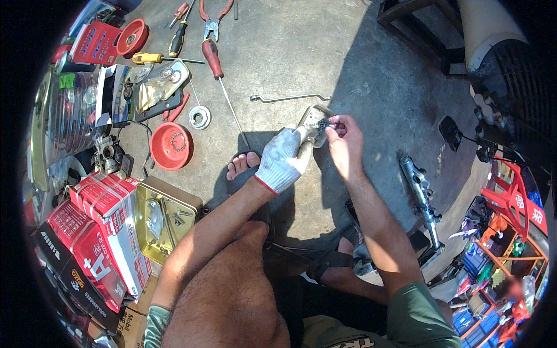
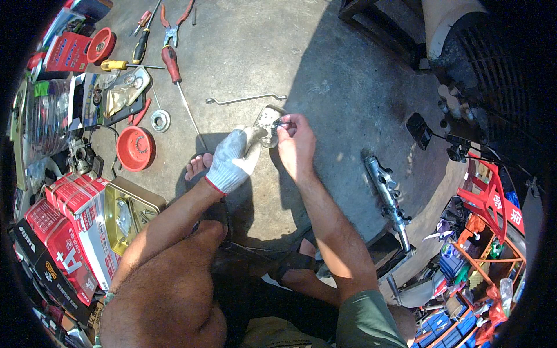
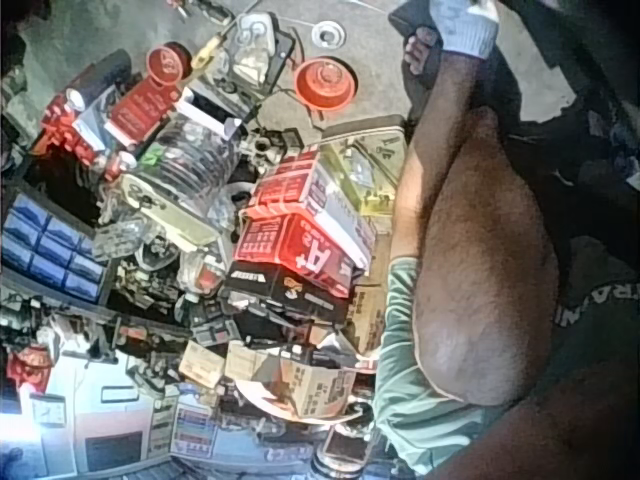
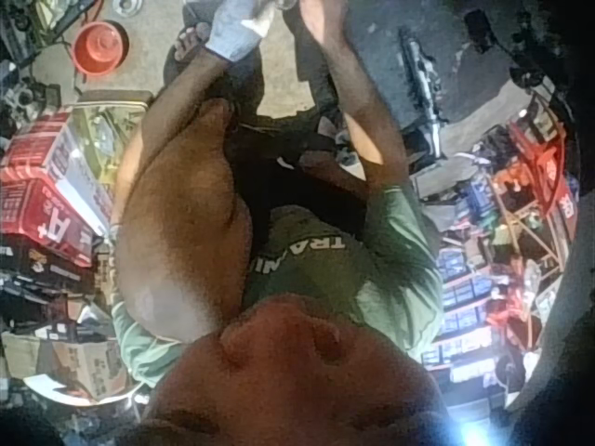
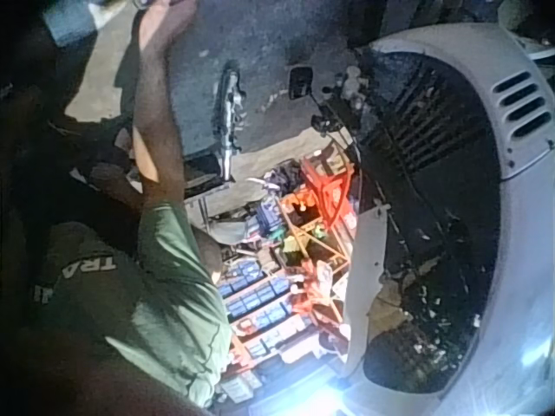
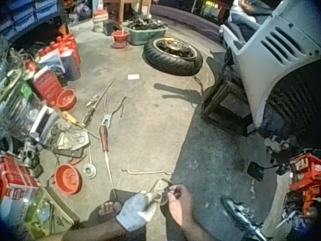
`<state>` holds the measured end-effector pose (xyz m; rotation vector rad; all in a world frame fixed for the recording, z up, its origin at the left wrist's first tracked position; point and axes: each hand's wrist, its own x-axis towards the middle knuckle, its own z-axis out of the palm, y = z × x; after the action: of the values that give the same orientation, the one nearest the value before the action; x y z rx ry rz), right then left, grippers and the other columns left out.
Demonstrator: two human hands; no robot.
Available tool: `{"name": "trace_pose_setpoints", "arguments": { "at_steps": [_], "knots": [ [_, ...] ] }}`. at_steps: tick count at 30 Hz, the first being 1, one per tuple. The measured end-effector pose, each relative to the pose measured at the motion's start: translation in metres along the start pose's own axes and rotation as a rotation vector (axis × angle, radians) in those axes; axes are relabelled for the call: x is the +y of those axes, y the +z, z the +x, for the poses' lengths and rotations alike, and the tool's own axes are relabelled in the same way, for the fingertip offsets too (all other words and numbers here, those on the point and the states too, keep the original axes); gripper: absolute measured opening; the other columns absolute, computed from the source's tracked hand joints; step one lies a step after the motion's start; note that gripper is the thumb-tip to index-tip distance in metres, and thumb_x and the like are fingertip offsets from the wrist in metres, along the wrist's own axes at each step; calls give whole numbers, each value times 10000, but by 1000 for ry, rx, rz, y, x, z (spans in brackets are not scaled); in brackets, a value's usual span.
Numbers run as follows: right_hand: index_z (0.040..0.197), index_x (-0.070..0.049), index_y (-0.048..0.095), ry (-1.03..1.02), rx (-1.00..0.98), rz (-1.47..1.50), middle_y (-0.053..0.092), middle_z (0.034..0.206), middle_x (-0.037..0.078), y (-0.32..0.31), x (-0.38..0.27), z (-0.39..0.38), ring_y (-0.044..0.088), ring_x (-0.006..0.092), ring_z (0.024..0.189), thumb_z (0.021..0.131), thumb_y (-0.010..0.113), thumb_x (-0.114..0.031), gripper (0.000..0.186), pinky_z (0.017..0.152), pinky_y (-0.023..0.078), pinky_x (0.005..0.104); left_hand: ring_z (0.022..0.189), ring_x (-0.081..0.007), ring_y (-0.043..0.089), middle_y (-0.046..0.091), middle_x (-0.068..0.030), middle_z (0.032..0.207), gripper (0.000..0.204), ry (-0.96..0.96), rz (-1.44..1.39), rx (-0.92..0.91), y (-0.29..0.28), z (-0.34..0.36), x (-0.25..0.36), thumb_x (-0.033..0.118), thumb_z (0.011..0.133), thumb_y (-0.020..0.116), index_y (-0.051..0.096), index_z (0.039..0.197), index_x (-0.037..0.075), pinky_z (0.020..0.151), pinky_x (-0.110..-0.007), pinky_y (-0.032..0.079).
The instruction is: The person repeatedly picks up small metal parts from a tray and installs them into the engine area of a white motorcycle. They also dip a part into a small container of dark liquid before placing it into the engine.
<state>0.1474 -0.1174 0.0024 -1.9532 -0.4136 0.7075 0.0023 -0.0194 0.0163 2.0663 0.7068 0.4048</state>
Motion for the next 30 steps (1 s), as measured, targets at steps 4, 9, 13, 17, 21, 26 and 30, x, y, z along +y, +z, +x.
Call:
{"name": "trace_pose_setpoints", "arguments": {
  "at_steps": [4,9,13,17,21,26,30],
  "knots": [
    [1094,-26,655,-15,11,-25,608,851,-7,3,1,0,531,67,716,883,740,46,238,660,479,244,852,-386,677,651,-183,923,217,-7,-41,-7,2,3,-3,145,900,659,672,1108,85,729,-488,544],
    [1103,-29,660,-22,7,-59,610,838,4,1,1,0,539,85,713,854,781,2,278,666,495,267,827,-387,692,660,-191,919,198,-96,129,-129,-9,11,-3,191,924,634,689,1082,86,714,-494,554],
    [1108,-32,661,32,-7,-74,627,886,27,-2,3,1,574,125,753,843,771,6,290,702,508,291,849,-405,691,662,-207,914,195,-85,118,-79,-7,9,-4,184,914,645,678,1064,63,722,-502,555],
    [1131,-45,672,-296,75,-454,634,1141,146,-7,-3,-3,624,292,1019,840,733,-31,298,911,506,420,844,-415,681,662,-213,915,190,-102,135,-93,-2,7,-6,175,901,658,659,1038,44,729,-506,549],
    [1178,-62,689,-418,16,-691,487,1430,258,-5,-9,-9,460,441,1325,860,693,-107,321,1101,378,547,868,-411,679,663,-209,933,196,-93,131,-73,0,2,-12,177,893,661,656,1031,38,748,-502,549],
    [1285,-48,675,-517,-107,-768,352,1586,288,-3,-3,-6,320,451,1482,904,672,-158,397,1194,295,573,903,-438,664,651,-220,941,204,-99,87,-29,2,-1,-14,194,884,698,640,991,30,760,-506,539],
    [1359,-43,647,-525,-168,-869,275,1641,284,2,1,-3,245,445,1534,944,660,-238,459,1231,241,590,909,-438,661,655,-220,948,202,-93,81,-22,0,-3,-12,193,881,703,639,975,27,764,-504,539]
  ]
}}
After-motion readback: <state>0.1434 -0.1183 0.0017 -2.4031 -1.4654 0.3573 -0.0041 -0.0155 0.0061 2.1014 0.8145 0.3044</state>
